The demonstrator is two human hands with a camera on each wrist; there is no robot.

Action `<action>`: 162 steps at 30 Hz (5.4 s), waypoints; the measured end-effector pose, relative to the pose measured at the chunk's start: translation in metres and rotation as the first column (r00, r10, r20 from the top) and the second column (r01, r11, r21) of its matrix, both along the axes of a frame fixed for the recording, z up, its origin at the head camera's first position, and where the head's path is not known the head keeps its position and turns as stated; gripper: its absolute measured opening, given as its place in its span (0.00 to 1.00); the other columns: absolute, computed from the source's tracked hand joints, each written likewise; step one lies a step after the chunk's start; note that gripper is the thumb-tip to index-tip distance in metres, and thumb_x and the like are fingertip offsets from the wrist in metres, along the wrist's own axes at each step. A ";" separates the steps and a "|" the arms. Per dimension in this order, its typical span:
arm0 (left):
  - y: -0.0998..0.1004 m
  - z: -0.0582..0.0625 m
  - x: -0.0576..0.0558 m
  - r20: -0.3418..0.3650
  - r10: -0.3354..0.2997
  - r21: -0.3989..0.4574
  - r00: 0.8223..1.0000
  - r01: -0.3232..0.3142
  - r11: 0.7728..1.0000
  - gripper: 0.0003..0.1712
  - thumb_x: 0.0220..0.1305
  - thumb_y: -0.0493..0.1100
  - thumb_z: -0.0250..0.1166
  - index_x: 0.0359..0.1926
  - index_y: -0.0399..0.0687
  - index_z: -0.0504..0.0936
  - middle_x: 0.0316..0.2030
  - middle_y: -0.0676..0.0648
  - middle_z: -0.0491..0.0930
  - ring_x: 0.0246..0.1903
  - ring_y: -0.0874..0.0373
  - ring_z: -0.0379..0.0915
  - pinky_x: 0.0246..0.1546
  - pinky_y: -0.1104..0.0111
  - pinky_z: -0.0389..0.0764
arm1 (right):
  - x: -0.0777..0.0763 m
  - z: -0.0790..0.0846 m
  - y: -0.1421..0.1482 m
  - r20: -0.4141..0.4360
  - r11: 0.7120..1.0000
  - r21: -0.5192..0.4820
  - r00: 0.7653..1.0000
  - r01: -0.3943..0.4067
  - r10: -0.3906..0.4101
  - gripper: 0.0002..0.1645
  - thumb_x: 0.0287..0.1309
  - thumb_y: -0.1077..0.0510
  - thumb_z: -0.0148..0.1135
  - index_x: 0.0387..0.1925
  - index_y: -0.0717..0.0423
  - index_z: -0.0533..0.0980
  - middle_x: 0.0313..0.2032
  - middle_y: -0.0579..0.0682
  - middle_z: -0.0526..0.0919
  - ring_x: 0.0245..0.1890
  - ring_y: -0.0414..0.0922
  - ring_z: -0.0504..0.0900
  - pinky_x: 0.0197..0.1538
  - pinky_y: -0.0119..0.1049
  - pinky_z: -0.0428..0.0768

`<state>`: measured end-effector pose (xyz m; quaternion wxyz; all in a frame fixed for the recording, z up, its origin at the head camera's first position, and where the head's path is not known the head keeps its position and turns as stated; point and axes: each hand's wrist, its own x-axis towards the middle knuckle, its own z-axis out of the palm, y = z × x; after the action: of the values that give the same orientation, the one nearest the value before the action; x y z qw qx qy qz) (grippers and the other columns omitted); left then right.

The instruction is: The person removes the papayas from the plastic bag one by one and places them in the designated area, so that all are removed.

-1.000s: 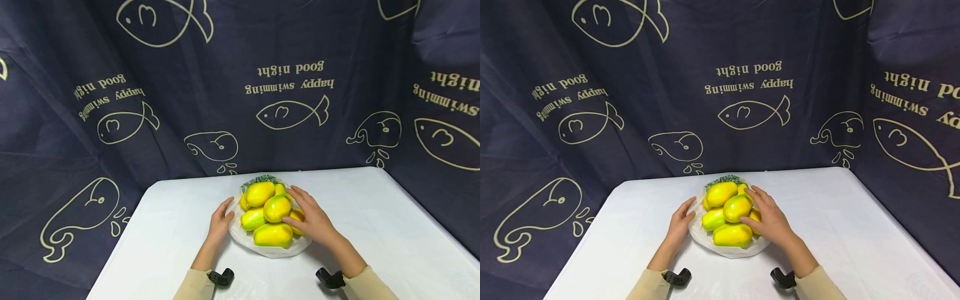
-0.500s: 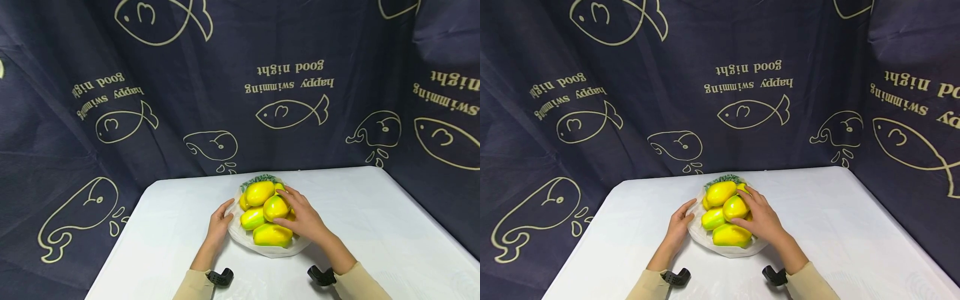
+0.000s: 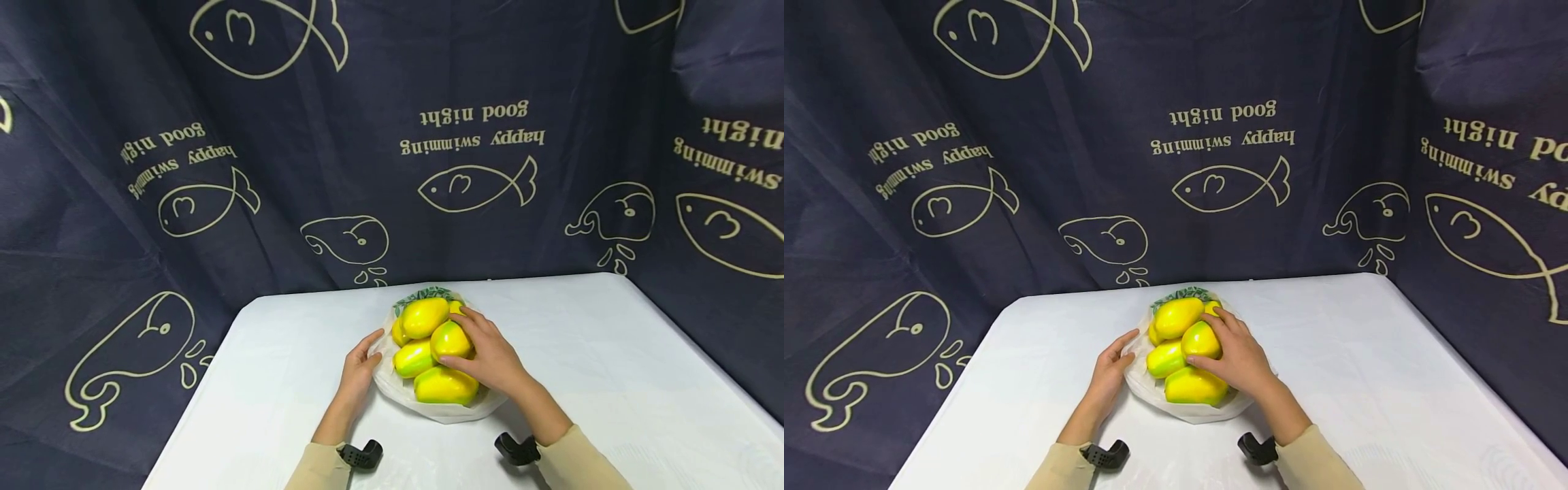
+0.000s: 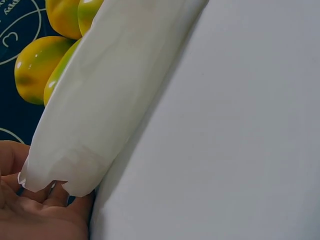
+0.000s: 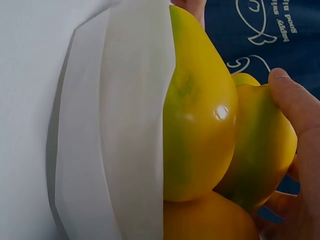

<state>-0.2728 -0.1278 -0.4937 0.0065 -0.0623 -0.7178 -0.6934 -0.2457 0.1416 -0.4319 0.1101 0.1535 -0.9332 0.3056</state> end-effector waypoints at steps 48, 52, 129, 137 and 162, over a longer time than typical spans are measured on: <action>0.000 -0.002 0.000 0.018 -0.003 0.008 1.000 0.002 1.000 0.27 0.72 0.36 0.51 0.71 0.46 0.69 0.75 0.43 0.61 0.78 0.46 0.49 0.78 0.51 0.51 | -0.006 0.011 0.030 -0.104 0.993 -0.115 0.994 0.014 -0.026 0.45 0.50 0.44 0.74 0.67 0.50 0.68 0.70 0.56 0.66 0.69 0.59 0.64 0.65 0.65 0.71; 0.000 -0.003 0.000 0.014 -0.001 0.012 1.000 0.001 1.000 0.27 0.71 0.35 0.51 0.70 0.45 0.69 0.75 0.42 0.61 0.78 0.45 0.49 0.78 0.50 0.51 | -0.009 0.012 0.041 -0.108 0.992 -0.121 0.993 0.033 -0.046 0.44 0.51 0.44 0.74 0.67 0.51 0.68 0.71 0.57 0.65 0.70 0.60 0.62 0.66 0.67 0.68; 0.000 -0.004 -0.002 0.018 0.007 0.042 1.000 -0.008 0.999 0.29 0.67 0.31 0.52 0.69 0.45 0.70 0.73 0.44 0.64 0.77 0.49 0.53 0.78 0.52 0.53 | -0.047 -0.035 0.135 0.048 0.994 0.000 0.993 0.106 -0.106 0.36 0.63 0.57 0.63 0.71 0.55 0.65 0.75 0.67 0.56 0.71 0.73 0.56 0.68 0.74 0.57; 0.000 -0.004 -0.001 0.007 0.006 0.047 1.000 -0.006 0.999 0.29 0.67 0.30 0.51 0.69 0.42 0.70 0.73 0.41 0.64 0.76 0.47 0.54 0.78 0.51 0.54 | -0.041 -0.037 0.140 -0.039 0.992 -0.088 0.995 0.089 -0.092 0.34 0.59 0.70 0.60 0.67 0.60 0.66 0.72 0.69 0.59 0.70 0.74 0.59 0.66 0.73 0.61; 0.002 -0.004 -0.002 0.022 0.029 0.022 0.999 -0.030 0.999 0.28 0.67 0.32 0.52 0.68 0.46 0.72 0.73 0.44 0.64 0.77 0.47 0.51 0.78 0.50 0.51 | -0.045 -0.040 0.141 -0.026 0.974 -0.107 0.978 0.202 -0.206 0.39 0.56 0.63 0.66 0.69 0.60 0.64 0.71 0.71 0.58 0.70 0.74 0.58 0.66 0.74 0.60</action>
<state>-0.2748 -0.1263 -0.4975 0.0094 -0.0441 -0.7109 -0.7018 -0.2909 0.2826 -0.4717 0.1658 0.0566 -0.9247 0.3380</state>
